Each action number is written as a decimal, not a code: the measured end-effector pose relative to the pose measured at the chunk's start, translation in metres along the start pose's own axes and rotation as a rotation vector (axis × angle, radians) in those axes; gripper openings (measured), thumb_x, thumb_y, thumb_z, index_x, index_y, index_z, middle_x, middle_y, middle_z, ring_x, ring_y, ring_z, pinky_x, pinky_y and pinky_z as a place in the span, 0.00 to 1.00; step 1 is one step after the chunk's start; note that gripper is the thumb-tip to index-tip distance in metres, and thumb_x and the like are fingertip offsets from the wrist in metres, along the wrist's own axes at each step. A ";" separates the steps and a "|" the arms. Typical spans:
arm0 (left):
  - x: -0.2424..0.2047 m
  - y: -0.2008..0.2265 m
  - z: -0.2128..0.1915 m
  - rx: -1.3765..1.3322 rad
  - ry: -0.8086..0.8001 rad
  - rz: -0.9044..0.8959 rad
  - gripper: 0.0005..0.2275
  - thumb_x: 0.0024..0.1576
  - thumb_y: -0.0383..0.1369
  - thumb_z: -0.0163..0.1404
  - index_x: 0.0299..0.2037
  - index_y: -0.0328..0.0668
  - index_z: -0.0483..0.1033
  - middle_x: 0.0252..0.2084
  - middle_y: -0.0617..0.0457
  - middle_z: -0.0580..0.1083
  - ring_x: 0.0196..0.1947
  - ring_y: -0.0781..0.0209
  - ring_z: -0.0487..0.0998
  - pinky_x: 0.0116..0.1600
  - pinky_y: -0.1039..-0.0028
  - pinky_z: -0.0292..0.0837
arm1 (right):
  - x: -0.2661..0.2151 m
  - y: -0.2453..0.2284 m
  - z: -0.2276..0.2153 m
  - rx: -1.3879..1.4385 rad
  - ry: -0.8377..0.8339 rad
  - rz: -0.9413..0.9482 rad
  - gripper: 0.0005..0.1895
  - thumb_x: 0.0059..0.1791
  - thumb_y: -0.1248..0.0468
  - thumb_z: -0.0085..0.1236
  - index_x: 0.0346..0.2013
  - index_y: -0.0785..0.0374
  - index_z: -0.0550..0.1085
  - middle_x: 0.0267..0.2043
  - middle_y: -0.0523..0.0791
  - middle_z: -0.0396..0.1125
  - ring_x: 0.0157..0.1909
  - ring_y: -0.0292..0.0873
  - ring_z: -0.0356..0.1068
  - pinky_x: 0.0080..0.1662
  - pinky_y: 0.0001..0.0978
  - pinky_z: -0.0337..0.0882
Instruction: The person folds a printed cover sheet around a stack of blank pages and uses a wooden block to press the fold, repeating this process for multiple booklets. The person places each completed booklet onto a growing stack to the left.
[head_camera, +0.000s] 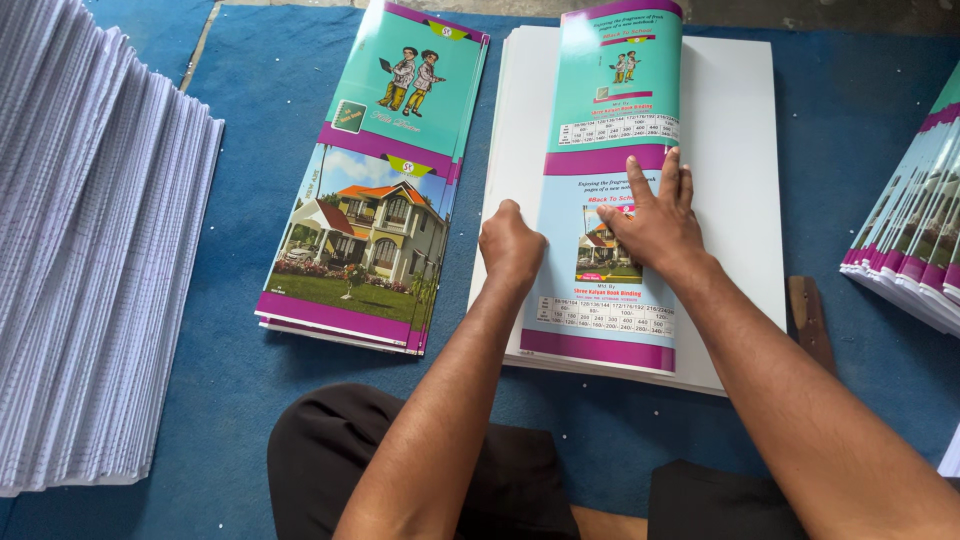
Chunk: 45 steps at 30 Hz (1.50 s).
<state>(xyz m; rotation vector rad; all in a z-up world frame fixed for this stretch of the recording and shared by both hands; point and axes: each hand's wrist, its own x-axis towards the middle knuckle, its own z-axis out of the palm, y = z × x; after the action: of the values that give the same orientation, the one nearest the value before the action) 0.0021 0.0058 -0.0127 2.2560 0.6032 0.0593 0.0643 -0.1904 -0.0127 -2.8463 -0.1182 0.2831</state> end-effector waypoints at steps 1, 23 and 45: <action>0.000 0.000 0.000 0.000 -0.002 -0.001 0.18 0.45 0.26 0.63 0.46 0.32 0.75 0.42 0.35 0.79 0.46 0.40 0.81 0.55 0.59 0.76 | 0.000 0.000 0.000 -0.001 0.003 -0.002 0.48 0.47 0.33 0.50 0.77 0.41 0.47 0.81 0.55 0.20 0.80 0.63 0.23 0.68 0.64 0.54; -0.004 0.006 -0.004 0.020 -0.051 0.059 0.20 0.52 0.21 0.52 0.57 0.41 0.73 0.47 0.36 0.79 0.50 0.41 0.80 0.57 0.60 0.74 | -0.003 -0.006 -0.009 -0.015 -0.033 0.002 0.47 0.48 0.33 0.47 0.77 0.40 0.46 0.80 0.55 0.19 0.80 0.64 0.22 0.69 0.64 0.52; 0.028 0.061 0.010 0.711 -0.455 0.448 0.25 0.41 0.39 0.71 0.50 0.48 0.80 0.57 0.52 0.70 0.59 0.53 0.72 0.59 0.56 0.71 | -0.002 0.001 -0.017 -0.065 0.021 -0.064 0.42 0.48 0.37 0.48 0.75 0.40 0.55 0.81 0.57 0.30 0.80 0.63 0.34 0.70 0.62 0.49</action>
<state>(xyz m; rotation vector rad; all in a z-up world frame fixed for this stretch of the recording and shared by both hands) 0.0543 -0.0239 0.0199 2.9099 -0.1740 -0.5063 0.0663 -0.1960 0.0029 -2.9027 -0.2180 0.2395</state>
